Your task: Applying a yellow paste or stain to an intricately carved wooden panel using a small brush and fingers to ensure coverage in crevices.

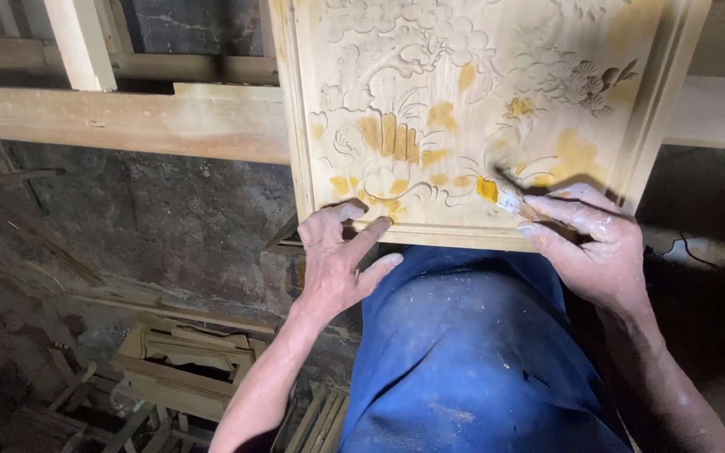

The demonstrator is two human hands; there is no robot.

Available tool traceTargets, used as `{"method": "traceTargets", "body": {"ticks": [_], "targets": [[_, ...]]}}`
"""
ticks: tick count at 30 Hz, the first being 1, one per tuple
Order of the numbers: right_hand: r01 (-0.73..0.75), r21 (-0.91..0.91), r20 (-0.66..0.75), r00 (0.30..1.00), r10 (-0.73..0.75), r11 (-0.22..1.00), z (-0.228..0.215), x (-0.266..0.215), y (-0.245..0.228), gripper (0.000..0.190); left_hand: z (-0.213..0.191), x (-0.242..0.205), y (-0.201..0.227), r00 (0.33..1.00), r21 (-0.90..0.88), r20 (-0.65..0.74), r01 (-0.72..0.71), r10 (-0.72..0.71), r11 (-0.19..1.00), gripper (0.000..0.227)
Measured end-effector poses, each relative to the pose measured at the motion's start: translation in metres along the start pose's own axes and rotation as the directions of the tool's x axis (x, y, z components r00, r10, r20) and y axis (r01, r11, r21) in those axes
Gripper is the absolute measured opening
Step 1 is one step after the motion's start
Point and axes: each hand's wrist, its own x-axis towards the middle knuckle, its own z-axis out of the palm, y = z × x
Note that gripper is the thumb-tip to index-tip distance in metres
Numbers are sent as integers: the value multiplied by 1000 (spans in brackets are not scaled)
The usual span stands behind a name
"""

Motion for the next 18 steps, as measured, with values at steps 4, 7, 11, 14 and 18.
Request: {"method": "traceTargets", "body": {"ticks": [4,7,11,14,18], "targets": [[30,-18,39,999,-29,999,5,-1,13,27,9,2,7,999,19,-41,-9,9,1000,44],[71,-34,54,996,-69,997,11,5,0,25,9,2,12,1000,-30,-25,14,-15,999,40],[108,-54,65,992,-105,993,12,6,1,25,7,-1,9,998,-87,-26,51,-54,995,46],[81,-38,70,994,-78,996,13,3,1,26,3,1,11,998,81,-51,-26,30,996,44],[73,-16,29,997,-72,997,12,-3,4,25,0,0,11,994,136,-58,-86,95,987,42]]}}
